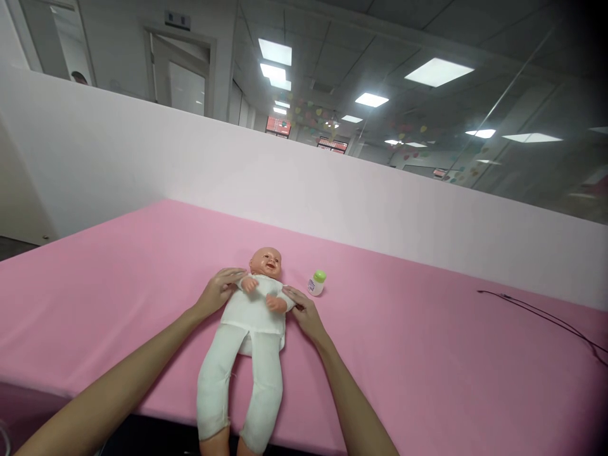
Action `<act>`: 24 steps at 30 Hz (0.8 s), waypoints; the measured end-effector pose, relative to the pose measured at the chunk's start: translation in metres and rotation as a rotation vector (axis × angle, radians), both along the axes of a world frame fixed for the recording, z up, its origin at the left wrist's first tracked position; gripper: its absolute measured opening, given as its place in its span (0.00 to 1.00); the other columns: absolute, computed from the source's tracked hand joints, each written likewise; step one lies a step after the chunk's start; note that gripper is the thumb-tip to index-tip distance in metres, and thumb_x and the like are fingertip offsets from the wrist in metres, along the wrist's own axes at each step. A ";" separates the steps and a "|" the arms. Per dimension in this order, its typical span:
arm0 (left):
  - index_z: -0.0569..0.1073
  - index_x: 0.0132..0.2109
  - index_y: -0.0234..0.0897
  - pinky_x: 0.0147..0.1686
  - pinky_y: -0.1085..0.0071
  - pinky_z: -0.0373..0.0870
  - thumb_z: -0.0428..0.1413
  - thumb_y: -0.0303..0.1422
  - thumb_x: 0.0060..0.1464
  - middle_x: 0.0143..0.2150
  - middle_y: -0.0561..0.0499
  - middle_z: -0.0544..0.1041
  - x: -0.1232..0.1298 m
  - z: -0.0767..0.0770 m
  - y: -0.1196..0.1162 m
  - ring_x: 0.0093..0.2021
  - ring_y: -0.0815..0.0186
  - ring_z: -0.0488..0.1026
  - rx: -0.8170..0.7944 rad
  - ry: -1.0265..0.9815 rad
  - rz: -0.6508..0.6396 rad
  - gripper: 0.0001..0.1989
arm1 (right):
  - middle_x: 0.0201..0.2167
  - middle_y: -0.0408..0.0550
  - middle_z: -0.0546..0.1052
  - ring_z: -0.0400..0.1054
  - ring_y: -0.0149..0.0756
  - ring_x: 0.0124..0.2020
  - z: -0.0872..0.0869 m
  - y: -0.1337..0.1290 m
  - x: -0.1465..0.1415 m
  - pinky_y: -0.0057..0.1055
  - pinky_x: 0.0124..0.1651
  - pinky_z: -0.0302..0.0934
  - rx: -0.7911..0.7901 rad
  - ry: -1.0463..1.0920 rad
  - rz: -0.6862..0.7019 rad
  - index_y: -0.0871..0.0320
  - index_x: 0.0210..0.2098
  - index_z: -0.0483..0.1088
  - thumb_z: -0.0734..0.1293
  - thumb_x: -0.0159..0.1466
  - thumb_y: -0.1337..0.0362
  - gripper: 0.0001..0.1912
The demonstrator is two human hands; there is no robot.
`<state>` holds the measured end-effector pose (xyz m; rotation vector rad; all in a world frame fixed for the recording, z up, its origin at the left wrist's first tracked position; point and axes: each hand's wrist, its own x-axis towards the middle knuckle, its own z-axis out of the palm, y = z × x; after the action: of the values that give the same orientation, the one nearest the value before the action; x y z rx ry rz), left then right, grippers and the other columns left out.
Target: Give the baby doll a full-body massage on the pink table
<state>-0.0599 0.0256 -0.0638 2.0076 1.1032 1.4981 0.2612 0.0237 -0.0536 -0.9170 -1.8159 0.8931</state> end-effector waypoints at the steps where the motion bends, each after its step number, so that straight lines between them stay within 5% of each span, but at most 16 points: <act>1: 0.83 0.55 0.48 0.56 0.56 0.71 0.54 0.33 0.64 0.58 0.47 0.81 0.001 0.000 -0.001 0.58 0.53 0.74 0.057 0.069 -0.021 0.17 | 0.64 0.45 0.75 0.67 0.48 0.67 0.000 -0.001 0.000 0.50 0.71 0.59 0.026 -0.043 0.027 0.46 0.55 0.81 0.67 0.64 0.64 0.22; 4: 0.84 0.53 0.52 0.57 0.53 0.69 0.53 0.31 0.66 0.57 0.48 0.82 0.001 -0.001 -0.002 0.57 0.54 0.73 0.144 0.166 -0.047 0.18 | 0.65 0.43 0.74 0.66 0.46 0.68 -0.001 -0.002 -0.001 0.50 0.72 0.57 0.031 -0.094 0.066 0.44 0.55 0.81 0.64 0.64 0.66 0.23; 8: 0.82 0.56 0.49 0.55 0.55 0.72 0.55 0.34 0.64 0.58 0.46 0.81 0.001 -0.002 -0.001 0.58 0.53 0.74 0.036 0.068 0.018 0.18 | 0.61 0.47 0.78 0.70 0.48 0.64 -0.001 -0.001 -0.004 0.48 0.67 0.65 -0.041 0.040 -0.028 0.47 0.54 0.81 0.68 0.61 0.63 0.22; 11: 0.80 0.56 0.41 0.43 0.63 0.74 0.57 0.40 0.63 0.53 0.44 0.82 0.000 -0.003 0.002 0.47 0.54 0.77 -0.107 -0.144 0.138 0.18 | 0.41 0.51 0.85 0.80 0.45 0.39 -0.003 0.003 -0.006 0.39 0.41 0.75 -0.182 0.182 -0.126 0.54 0.50 0.79 0.72 0.61 0.54 0.19; 14: 0.78 0.48 0.36 0.34 0.67 0.72 0.58 0.47 0.61 0.41 0.45 0.82 -0.004 -0.006 0.006 0.36 0.59 0.76 -0.186 -0.381 0.211 0.19 | 0.24 0.47 0.80 0.74 0.38 0.22 -0.005 0.006 -0.006 0.30 0.24 0.65 -0.265 0.249 -0.186 0.57 0.42 0.74 0.74 0.59 0.41 0.27; 19: 0.73 0.45 0.35 0.26 0.68 0.70 0.65 0.57 0.50 0.31 0.50 0.77 -0.008 -0.007 0.011 0.25 0.63 0.74 -0.408 -0.613 0.200 0.30 | 0.25 0.50 0.81 0.75 0.38 0.23 -0.006 0.008 -0.005 0.28 0.23 0.62 -0.286 0.237 -0.231 0.58 0.37 0.72 0.74 0.55 0.33 0.33; 24: 0.79 0.47 0.36 0.41 0.62 0.77 0.70 0.52 0.46 0.46 0.42 0.83 -0.007 0.003 0.009 0.44 0.53 0.80 -0.308 -0.541 0.064 0.28 | 0.30 0.50 0.83 0.76 0.40 0.28 0.000 0.004 -0.001 0.33 0.30 0.68 -0.221 0.181 -0.159 0.59 0.41 0.77 0.74 0.61 0.44 0.24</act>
<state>-0.0670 0.0350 -0.0607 1.2664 1.0844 1.6479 0.2600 0.0273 -0.0534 -1.0655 -1.4895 1.0542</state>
